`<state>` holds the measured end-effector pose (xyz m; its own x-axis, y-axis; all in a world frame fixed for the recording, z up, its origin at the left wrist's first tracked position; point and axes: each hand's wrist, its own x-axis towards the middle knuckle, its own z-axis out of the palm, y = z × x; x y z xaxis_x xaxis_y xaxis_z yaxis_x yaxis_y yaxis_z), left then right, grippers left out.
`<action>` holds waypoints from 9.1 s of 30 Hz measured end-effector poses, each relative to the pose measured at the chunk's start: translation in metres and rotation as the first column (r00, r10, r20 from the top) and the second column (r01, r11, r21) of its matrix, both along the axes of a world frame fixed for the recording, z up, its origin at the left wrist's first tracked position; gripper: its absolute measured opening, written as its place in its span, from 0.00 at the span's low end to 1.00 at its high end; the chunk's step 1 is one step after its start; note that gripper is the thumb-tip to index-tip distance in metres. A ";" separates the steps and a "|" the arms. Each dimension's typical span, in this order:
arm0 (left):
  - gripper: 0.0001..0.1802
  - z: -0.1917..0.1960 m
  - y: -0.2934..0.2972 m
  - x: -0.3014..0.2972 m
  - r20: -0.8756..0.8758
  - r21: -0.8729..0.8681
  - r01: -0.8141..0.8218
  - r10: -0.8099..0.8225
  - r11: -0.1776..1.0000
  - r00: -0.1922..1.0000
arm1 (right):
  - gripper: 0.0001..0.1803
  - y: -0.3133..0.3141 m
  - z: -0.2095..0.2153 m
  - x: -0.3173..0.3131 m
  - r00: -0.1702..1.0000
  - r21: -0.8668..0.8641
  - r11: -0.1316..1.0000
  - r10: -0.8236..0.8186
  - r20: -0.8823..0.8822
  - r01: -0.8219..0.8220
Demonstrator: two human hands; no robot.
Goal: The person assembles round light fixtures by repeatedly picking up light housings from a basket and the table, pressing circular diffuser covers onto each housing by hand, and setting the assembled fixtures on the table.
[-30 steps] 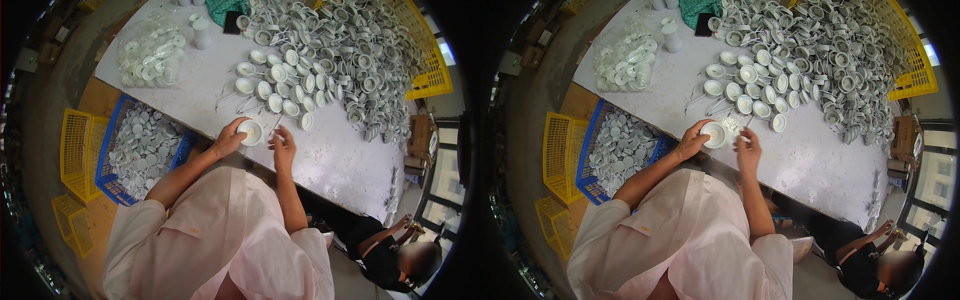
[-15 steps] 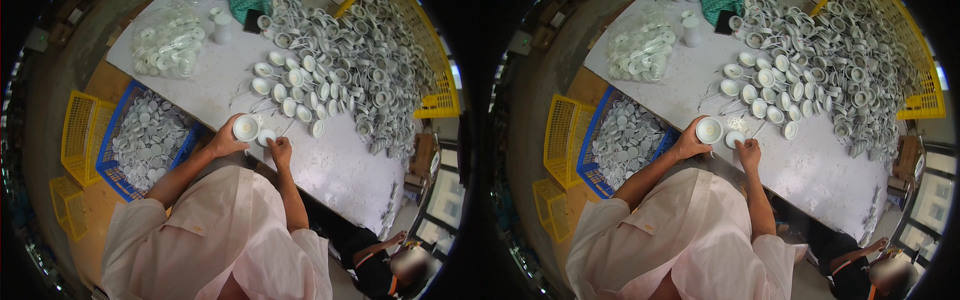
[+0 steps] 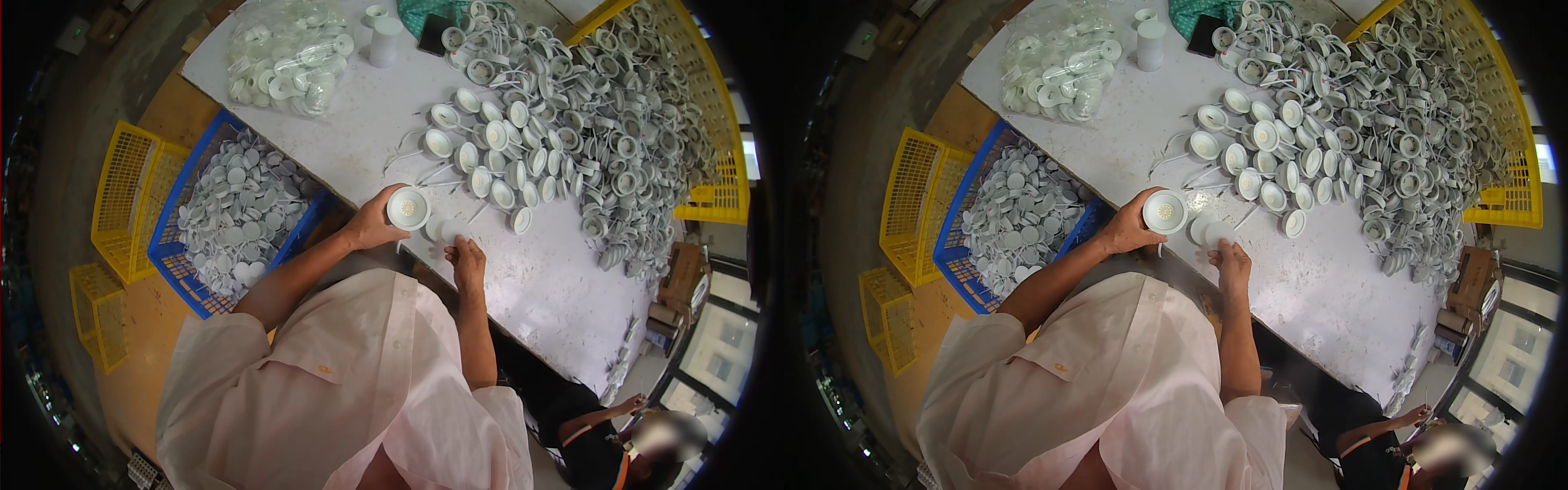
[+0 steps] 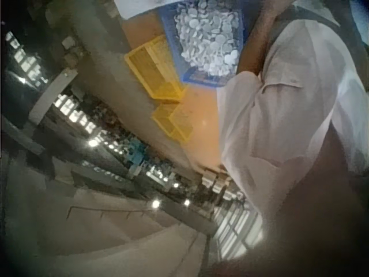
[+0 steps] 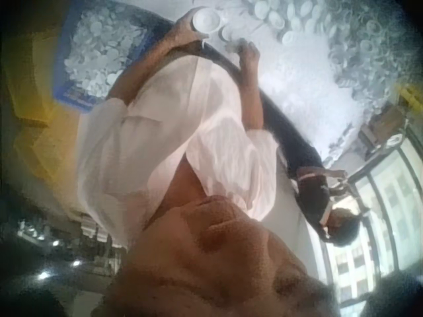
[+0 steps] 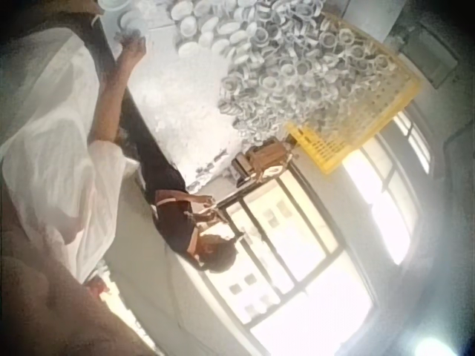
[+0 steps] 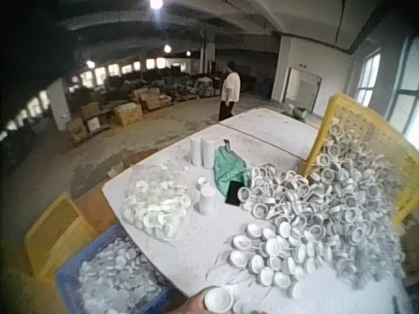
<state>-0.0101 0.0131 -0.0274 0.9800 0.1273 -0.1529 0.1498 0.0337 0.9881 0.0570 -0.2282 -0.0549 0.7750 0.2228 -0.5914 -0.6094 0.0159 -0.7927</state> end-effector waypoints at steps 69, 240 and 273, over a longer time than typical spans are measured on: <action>0.22 0.025 -0.019 0.018 0.007 -0.138 0.090 -0.089 0.986 0.996 | 0.27 0.045 0.061 -0.013 -0.098 -0.648 0.727 0.679 0.727 0.227; 0.42 0.060 -0.199 0.090 0.057 0.094 0.483 -0.490 0.870 0.870 | 0.07 -0.167 0.081 -0.002 0.688 0.316 0.670 -0.723 0.071 0.672; 0.44 0.070 -0.017 0.023 -0.037 0.272 0.092 -0.085 0.958 0.996 | 0.06 0.040 0.084 -0.004 0.989 0.142 0.979 -0.147 -0.009 0.147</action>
<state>0.0130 -0.0035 0.0422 0.9855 0.0808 -0.1489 0.1647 -0.2517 0.9537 0.0534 -0.1884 0.0296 0.8065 0.1877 -0.5606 -0.5907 0.2175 -0.7770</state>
